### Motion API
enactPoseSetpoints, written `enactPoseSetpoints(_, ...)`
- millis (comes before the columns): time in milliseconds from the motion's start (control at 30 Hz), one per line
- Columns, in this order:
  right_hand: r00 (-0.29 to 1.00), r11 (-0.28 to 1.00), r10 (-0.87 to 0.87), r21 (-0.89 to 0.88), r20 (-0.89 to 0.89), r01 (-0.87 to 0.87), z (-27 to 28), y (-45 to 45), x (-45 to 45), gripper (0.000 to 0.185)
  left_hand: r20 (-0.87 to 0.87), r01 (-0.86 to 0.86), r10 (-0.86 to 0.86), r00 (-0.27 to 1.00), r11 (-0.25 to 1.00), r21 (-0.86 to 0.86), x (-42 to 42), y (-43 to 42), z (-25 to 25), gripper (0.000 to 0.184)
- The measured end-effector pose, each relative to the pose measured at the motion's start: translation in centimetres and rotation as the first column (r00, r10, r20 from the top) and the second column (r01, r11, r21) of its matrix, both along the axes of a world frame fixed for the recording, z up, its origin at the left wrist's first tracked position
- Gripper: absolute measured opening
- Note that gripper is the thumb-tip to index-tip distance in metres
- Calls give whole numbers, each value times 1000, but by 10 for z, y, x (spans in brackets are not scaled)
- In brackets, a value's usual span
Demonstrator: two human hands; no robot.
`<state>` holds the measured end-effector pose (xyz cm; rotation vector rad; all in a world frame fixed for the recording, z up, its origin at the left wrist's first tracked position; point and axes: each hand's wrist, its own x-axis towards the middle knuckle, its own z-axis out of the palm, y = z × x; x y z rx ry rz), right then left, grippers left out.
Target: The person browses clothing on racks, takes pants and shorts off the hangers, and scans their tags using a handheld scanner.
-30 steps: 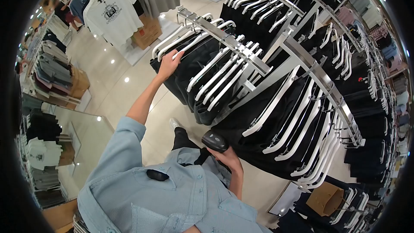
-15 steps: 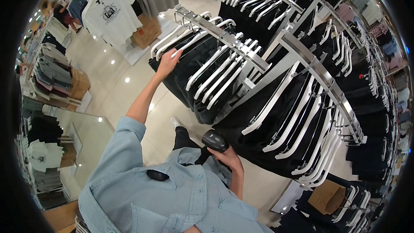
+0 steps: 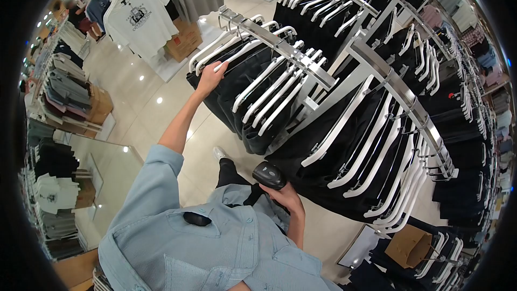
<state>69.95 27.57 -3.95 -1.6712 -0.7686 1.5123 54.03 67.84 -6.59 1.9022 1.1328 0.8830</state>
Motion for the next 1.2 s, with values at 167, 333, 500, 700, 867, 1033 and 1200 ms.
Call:
enactPoseSetpoints(167,1000,999,-29,22,1,29,-3,-2,-2,28,38,-73,73,997,997,-20,5,-3,-2,47)
enactPoseSetpoints(333,1000,1000,-21,20,-16,21,-2,-3,1,28,64,-96,97,993,995,-16,7,0,-13,46)
enactPoseSetpoints(500,999,999,-34,19,-31,34,-12,-7,3,29,107,-89,103,989,988,-126,-3,-10,-16,40)
enactPoseSetpoints(700,999,999,-22,44,-46,24,-17,-6,4,29,158,-124,182,971,939,-321,-33,-32,-54,40)
enactPoseSetpoints(867,999,999,34,20,-25,-34,-23,1,2,29,63,-106,143,988,909,-403,-45,-37,-52,42)
enactPoseSetpoints(1033,995,994,101,43,-13,-100,-23,9,2,27,153,-94,170,973,906,-412,-46,-40,-54,40)
enactPoseSetpoints(1200,994,994,108,39,-30,-107,-19,14,3,29,297,-56,212,931,887,-459,-47,-43,-56,39)
